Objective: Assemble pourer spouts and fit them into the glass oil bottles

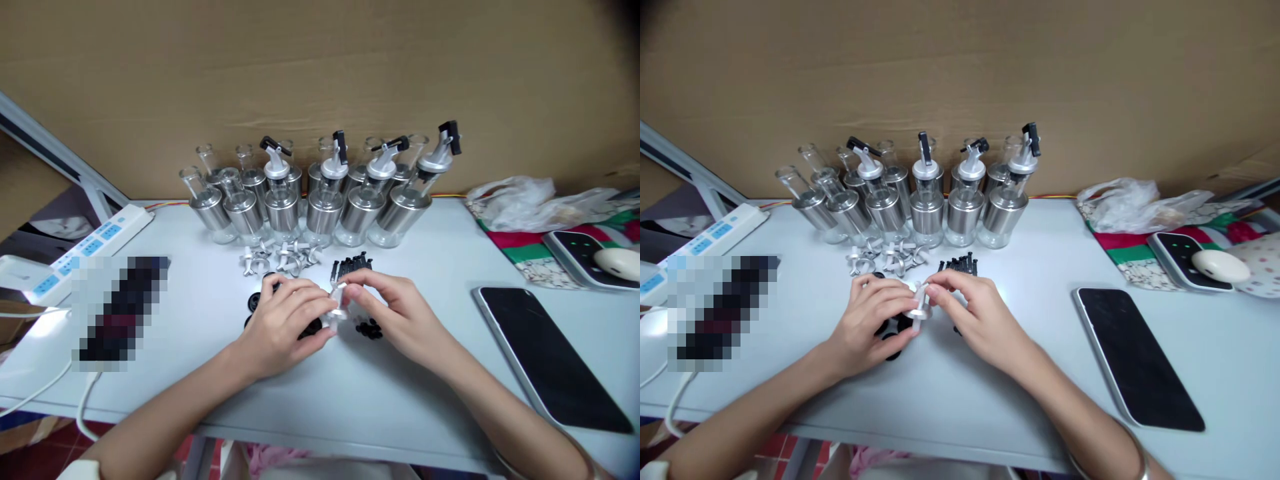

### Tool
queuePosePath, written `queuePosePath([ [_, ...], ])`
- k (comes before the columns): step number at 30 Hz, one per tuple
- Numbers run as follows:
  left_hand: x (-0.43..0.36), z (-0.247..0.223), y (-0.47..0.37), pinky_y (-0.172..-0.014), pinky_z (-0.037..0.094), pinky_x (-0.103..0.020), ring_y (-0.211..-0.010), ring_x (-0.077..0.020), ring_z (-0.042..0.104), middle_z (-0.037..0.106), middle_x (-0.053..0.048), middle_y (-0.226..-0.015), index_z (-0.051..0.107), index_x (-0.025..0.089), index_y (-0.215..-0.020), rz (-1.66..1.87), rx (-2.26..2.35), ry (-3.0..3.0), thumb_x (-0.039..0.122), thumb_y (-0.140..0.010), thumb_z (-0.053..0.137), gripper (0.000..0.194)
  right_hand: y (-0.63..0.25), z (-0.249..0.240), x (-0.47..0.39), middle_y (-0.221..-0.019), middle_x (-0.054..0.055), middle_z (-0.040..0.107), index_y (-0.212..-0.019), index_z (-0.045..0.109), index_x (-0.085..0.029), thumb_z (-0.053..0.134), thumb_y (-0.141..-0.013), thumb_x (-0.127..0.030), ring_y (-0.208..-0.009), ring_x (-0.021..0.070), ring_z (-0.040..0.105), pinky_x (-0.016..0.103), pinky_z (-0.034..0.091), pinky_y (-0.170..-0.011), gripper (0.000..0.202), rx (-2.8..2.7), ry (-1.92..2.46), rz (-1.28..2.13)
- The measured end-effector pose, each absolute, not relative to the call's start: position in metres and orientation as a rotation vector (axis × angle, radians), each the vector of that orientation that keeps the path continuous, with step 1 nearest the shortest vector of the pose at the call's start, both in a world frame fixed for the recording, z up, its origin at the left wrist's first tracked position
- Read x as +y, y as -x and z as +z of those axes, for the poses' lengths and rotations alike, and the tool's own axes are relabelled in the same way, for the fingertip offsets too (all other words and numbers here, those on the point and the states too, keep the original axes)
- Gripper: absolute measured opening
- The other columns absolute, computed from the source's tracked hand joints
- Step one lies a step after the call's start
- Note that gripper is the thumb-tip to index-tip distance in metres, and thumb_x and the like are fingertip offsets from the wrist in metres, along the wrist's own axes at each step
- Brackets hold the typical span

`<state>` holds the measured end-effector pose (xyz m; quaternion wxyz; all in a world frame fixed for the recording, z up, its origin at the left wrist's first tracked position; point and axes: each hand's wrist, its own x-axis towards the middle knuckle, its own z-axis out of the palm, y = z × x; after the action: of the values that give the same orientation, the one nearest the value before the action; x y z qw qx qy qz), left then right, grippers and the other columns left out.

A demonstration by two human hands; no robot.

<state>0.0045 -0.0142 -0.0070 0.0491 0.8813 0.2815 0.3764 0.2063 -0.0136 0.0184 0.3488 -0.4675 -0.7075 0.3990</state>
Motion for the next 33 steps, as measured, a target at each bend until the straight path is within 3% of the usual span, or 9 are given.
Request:
queuePosePath([
  [3, -0.011, -0.008, -0.003, -0.085, 0.033, -0.037, -0.093, -0.0197, 0.062, 0.07, -0.005, -0.094, 0.053, 0.018, -0.102, 1.106, 0.91, -2.696, 0.02, -0.087, 0.059, 0.016, -0.223, 0.021, -0.003, -0.089, 0.003, 0.068, -0.086, 0.066, -0.019, 0.056, -0.088, -0.03, -0.083, 0.0172, 0.06, 0.029, 0.043, -0.078, 0.014, -2.056, 1.259, 1.021],
  [7, -0.01, -0.007, -0.002, -0.085, 0.032, -0.037, -0.092, -0.0196, 0.062, 0.07, -0.004, -0.092, 0.053, 0.019, -0.1, 1.1, 0.927, -2.713, 0.019, -0.086, 0.059, 0.016, -0.243, 0.022, 0.006, -0.08, 0.004, 0.067, -0.077, 0.069, -0.019, 0.06, -0.085, -0.03, -0.08, 0.0192, 0.059, 0.032, 0.043, -0.076, 0.017, -2.273, 1.307, 1.101],
  [13, -0.01, -0.005, -0.004, -0.085, 0.031, -0.038, -0.09, -0.0192, 0.063, 0.07, -0.003, -0.09, 0.053, 0.018, -0.099, 1.078, 0.916, -2.753, 0.018, -0.085, 0.059, 0.015, -0.257, 0.016, 0.006, -0.082, 0.004, 0.067, -0.077, 0.072, -0.02, 0.059, -0.083, -0.025, -0.08, 0.0193, 0.06, 0.033, 0.045, -0.075, 0.015, -2.378, 1.316, 1.192],
  [20, -0.01, -0.003, -0.004, -0.083, 0.032, -0.037, -0.088, -0.0191, 0.064, 0.071, -0.004, -0.088, 0.053, 0.018, -0.098, 1.092, 0.911, -2.777, 0.018, -0.085, 0.059, 0.014, -0.258, 0.007, 0.008, -0.086, 0.006, 0.061, -0.08, 0.073, -0.019, 0.06, -0.081, -0.023, -0.078, 0.0177, 0.06, 0.032, 0.045, -0.074, 0.014, -2.371, 1.305, 1.271],
  [29, -0.01, -0.004, -0.004, -0.083, 0.031, -0.038, -0.088, -0.0192, 0.064, 0.071, -0.003, -0.089, 0.053, 0.018, -0.098, 1.056, 0.9, -2.783, 0.019, -0.086, 0.058, 0.013, -0.25, 0.005, 0.008, -0.082, 0.006, 0.065, -0.081, 0.069, -0.016, 0.052, -0.084, -0.023, -0.075, 0.0172, 0.059, 0.03, 0.045, -0.071, 0.018, -2.327, 1.362, 1.189],
  [33, -0.01, -0.004, -0.004, -0.083, 0.031, -0.038, -0.09, -0.02, 0.064, 0.071, -0.004, -0.091, 0.053, 0.017, -0.099, 1.034, 0.877, -2.781, 0.018, -0.086, 0.059, 0.014, -0.243, 0.011, 0.006, -0.08, 0.004, 0.066, -0.083, 0.066, -0.016, 0.052, -0.087, -0.03, -0.07, 0.0161, 0.057, 0.029, 0.044, -0.067, 0.019, -2.191, 1.38, 1.196],
])
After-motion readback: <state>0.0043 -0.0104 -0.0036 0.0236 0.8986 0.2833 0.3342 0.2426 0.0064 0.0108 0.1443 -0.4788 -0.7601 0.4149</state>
